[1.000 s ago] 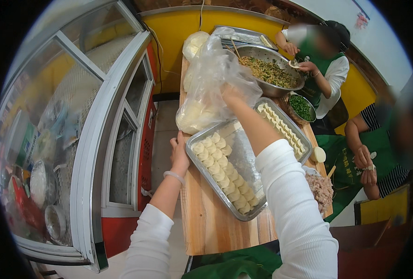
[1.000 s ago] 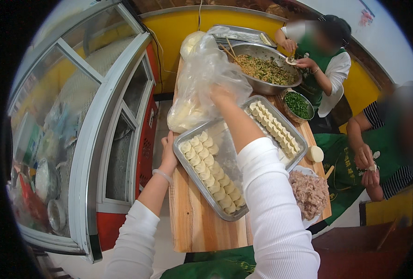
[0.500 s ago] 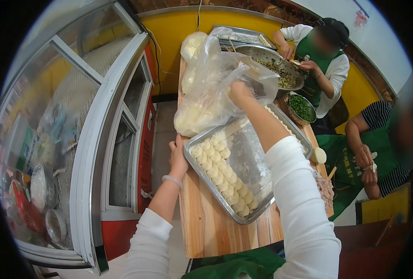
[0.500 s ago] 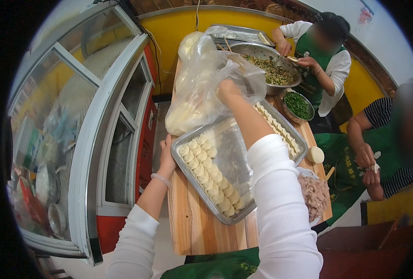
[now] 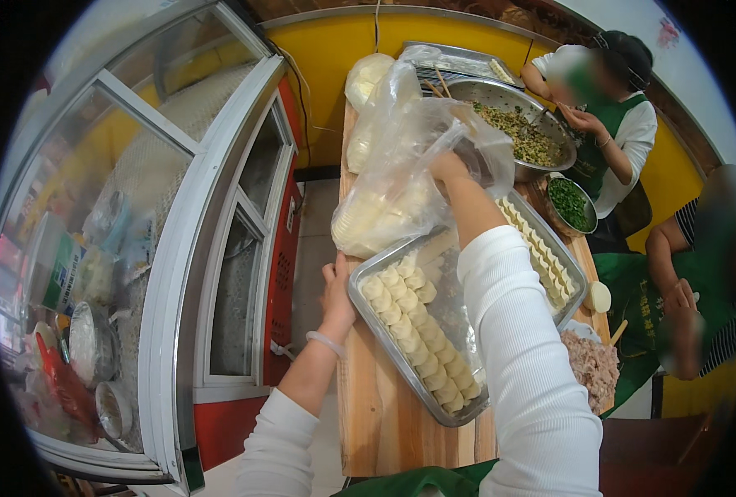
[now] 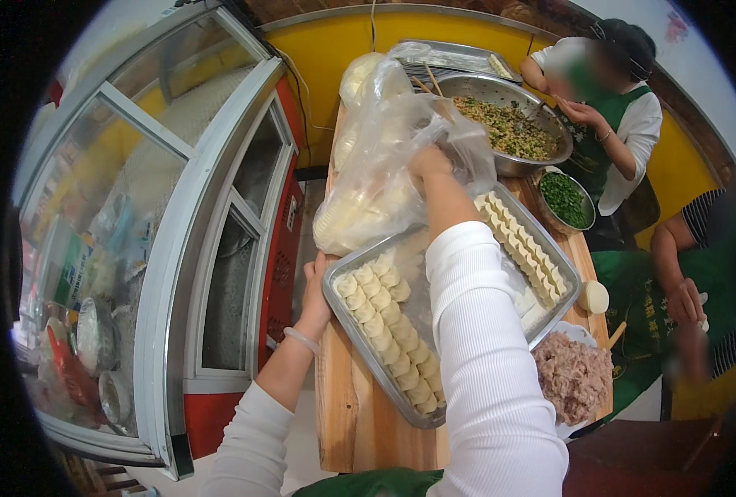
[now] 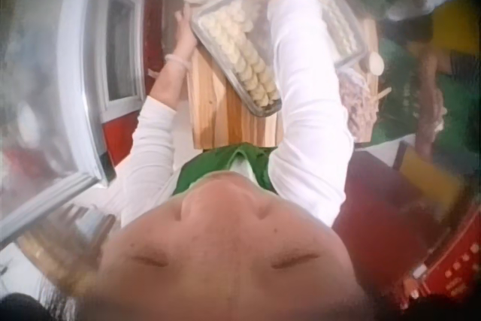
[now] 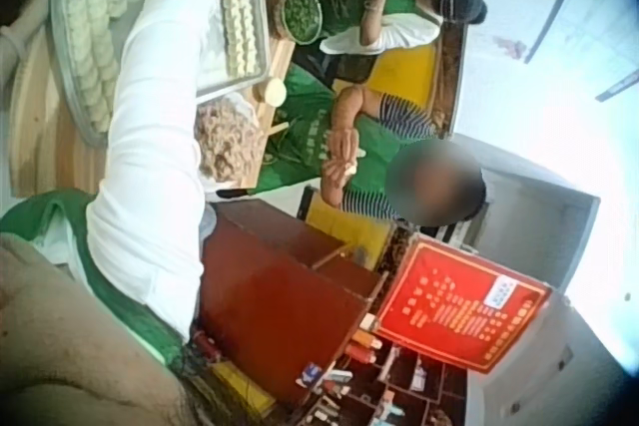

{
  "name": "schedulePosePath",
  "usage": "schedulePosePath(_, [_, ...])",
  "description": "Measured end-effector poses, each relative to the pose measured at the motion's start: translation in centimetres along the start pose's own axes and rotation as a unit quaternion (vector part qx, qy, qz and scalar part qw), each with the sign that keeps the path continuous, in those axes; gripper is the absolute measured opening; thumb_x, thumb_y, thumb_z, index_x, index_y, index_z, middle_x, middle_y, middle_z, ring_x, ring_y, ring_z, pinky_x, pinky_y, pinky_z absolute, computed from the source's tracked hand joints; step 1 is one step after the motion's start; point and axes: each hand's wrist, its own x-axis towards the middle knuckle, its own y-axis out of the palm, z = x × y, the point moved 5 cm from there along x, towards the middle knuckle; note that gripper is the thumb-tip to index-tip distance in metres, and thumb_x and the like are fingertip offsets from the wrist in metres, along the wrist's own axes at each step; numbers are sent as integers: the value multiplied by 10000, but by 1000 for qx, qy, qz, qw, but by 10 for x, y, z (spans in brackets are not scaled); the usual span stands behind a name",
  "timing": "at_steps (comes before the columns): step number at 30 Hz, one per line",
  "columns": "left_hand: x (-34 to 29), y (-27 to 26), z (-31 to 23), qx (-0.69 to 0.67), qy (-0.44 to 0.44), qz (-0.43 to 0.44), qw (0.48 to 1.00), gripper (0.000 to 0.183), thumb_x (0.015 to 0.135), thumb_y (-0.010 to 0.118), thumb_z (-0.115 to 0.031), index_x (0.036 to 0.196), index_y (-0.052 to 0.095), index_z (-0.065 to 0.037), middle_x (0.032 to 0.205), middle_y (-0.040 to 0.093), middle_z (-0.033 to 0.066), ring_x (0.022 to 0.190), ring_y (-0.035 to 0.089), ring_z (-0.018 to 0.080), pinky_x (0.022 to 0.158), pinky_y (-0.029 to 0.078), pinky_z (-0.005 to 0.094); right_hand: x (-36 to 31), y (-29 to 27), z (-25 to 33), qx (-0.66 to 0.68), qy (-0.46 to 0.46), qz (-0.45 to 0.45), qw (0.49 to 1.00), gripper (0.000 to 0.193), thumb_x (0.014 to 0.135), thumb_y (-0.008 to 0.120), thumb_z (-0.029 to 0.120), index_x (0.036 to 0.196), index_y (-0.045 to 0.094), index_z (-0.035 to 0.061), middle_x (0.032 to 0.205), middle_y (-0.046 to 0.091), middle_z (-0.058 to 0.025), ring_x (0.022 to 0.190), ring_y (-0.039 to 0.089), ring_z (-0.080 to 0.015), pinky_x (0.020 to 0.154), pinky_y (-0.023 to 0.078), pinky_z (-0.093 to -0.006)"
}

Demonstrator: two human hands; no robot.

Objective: The person repeatedly scoops meat filling onto round dough wrappers, folds and pleats them into dumplings, and places them on a metal tray. Another person in a green apron performs the same task at the same table.

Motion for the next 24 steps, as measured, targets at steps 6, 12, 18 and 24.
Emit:
schedulePosePath(6, [23, 28, -52, -3, 74, 28, 997, 679, 865, 499, -307, 1428, 139, -181, 1310, 297, 127, 1157, 454, 331, 949, 316, 519, 71, -26, -99, 80, -30, -65, 994, 458, 785, 544, 161, 1230, 530, 52, 1262, 523, -173, 1180, 503, -289, 953, 423, -380])
schedulePosePath(12, [7, 6, -11, 30, 7, 8, 999, 705, 853, 504, -351, 1428, 138, -169, 1327, 289, 136, 1163, 454, 337, 940, 353, 483, -26, -38, 0, -45, -24, -62, 997, 427, 780, 535, 146, 1196, 557, 52, 1245, 537, -172, 1145, 526, -300, 949, 426, -385])
schedulePosePath(18, [19, 19, -56, 13, 64, 27, 998, 712, 842, 506, -369, 1425, 152, -165, 1307, 308, 138, 1145, 473, 338, 919, 399, 443, 48, -37, -98, 157, -60, -25, 985, 353, 793, 548, 196, 1116, 597, 62, 1090, 604, -155, 968, 587, -287, 828, 458, -372])
schedulePosePath(24, [2, -1, -10, 27, 0, 0, 1000, 712, 836, 505, -376, 1424, 159, -170, 1278, 329, 138, 1136, 479, 345, 918, 396, 457, -24, -12, -42, 401, 110, 134, 900, 159, 776, 606, 229, 826, 607, 79, 690, 608, -78, 468, 541, -211, 392, 395, -377])
